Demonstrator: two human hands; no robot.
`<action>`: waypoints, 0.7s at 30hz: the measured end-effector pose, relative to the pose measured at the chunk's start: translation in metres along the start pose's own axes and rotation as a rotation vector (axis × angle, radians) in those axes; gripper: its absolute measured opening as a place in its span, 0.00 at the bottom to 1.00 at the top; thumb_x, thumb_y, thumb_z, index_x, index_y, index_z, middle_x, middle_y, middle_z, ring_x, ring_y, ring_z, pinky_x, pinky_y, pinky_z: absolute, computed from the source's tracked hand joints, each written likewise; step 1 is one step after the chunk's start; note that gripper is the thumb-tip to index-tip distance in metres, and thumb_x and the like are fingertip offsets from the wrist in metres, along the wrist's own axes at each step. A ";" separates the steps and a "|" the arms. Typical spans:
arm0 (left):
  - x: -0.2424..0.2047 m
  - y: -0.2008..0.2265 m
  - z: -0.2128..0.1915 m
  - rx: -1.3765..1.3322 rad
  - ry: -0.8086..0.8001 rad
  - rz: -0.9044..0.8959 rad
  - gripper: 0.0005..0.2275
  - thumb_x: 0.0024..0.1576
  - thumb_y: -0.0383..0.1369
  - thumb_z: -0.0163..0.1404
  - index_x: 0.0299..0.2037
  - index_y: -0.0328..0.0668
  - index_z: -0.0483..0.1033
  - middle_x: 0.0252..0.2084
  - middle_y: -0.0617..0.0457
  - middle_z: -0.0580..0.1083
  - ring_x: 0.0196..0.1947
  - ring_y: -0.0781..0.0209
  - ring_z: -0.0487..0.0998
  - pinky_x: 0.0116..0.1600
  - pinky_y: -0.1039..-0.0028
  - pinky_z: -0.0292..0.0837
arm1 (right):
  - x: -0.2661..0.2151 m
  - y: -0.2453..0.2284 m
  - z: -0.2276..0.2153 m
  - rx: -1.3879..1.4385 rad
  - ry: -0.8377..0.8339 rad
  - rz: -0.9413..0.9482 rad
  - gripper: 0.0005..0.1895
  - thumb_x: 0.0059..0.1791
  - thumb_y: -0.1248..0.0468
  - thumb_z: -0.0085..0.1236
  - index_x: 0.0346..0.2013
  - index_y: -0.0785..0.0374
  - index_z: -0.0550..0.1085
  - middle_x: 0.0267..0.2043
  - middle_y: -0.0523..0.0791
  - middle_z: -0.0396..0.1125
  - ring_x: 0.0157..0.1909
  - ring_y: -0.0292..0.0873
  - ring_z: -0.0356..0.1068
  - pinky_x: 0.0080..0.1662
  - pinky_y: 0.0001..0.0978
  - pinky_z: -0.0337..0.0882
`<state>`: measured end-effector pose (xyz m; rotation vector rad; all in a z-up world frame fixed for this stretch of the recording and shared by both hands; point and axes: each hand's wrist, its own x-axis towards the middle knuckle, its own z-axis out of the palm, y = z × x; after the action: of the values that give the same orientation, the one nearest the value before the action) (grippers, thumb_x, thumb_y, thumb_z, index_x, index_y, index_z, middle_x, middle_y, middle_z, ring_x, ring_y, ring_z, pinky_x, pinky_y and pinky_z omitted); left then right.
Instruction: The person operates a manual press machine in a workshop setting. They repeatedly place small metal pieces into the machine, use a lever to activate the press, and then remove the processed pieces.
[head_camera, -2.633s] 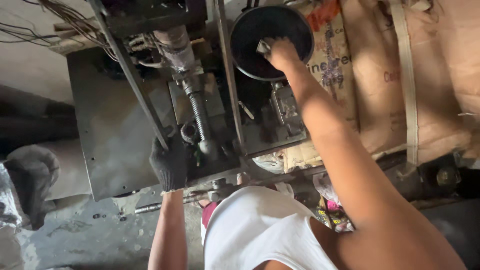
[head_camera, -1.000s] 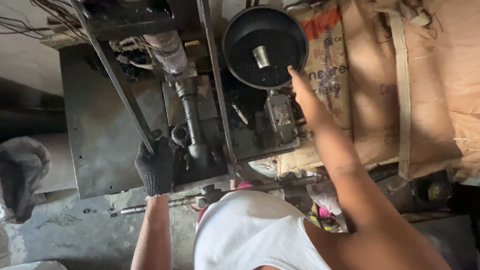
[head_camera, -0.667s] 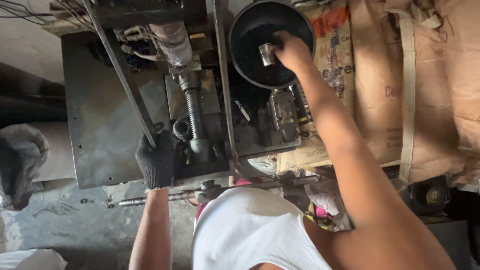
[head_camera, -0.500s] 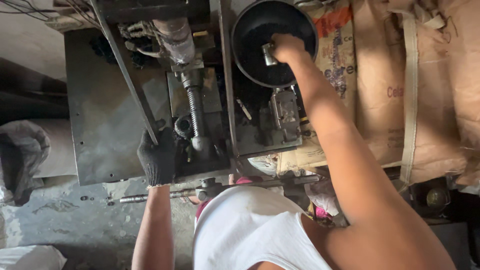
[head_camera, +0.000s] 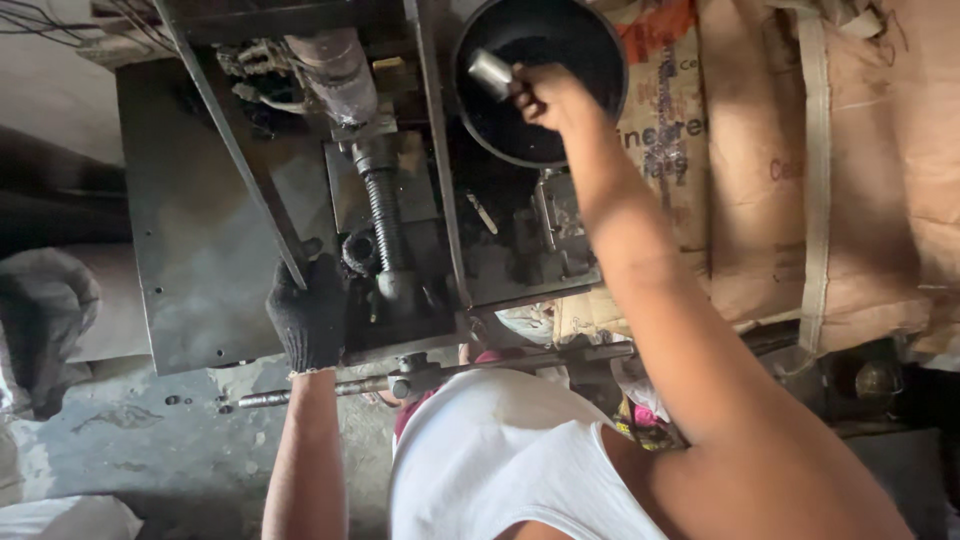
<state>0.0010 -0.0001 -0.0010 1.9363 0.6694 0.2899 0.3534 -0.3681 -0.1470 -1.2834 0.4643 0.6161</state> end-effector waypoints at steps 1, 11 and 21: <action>0.000 -0.001 0.000 -0.092 -0.014 -0.018 0.12 0.58 0.29 0.55 0.50 0.36 0.79 0.31 0.54 0.76 0.31 0.68 0.74 0.39 0.72 0.71 | 0.008 0.009 0.003 0.112 -0.027 0.028 0.09 0.59 0.61 0.53 0.37 0.61 0.72 0.24 0.40 0.64 0.21 0.32 0.61 0.22 0.22 0.56; 0.005 -0.009 0.001 0.014 0.005 0.066 0.13 0.58 0.33 0.55 0.50 0.38 0.81 0.33 0.51 0.79 0.32 0.67 0.76 0.41 0.72 0.72 | -0.030 0.014 -0.036 -0.763 0.169 -0.300 0.14 0.57 0.61 0.53 0.39 0.70 0.79 0.28 0.49 0.74 0.21 0.38 0.68 0.25 0.32 0.65; 0.000 0.004 0.001 -0.045 -0.007 0.105 0.12 0.60 0.36 0.55 0.49 0.37 0.80 0.34 0.49 0.81 0.33 0.65 0.79 0.39 0.71 0.73 | -0.157 -0.002 0.004 -1.451 0.533 -1.338 0.09 0.55 0.61 0.64 0.45 0.61 0.75 0.41 0.49 0.73 0.45 0.56 0.72 0.44 0.48 0.72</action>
<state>0.0034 -0.0024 0.0020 1.9316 0.5524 0.3602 0.2361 -0.3906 -0.0446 -2.6840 -0.6427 -0.7663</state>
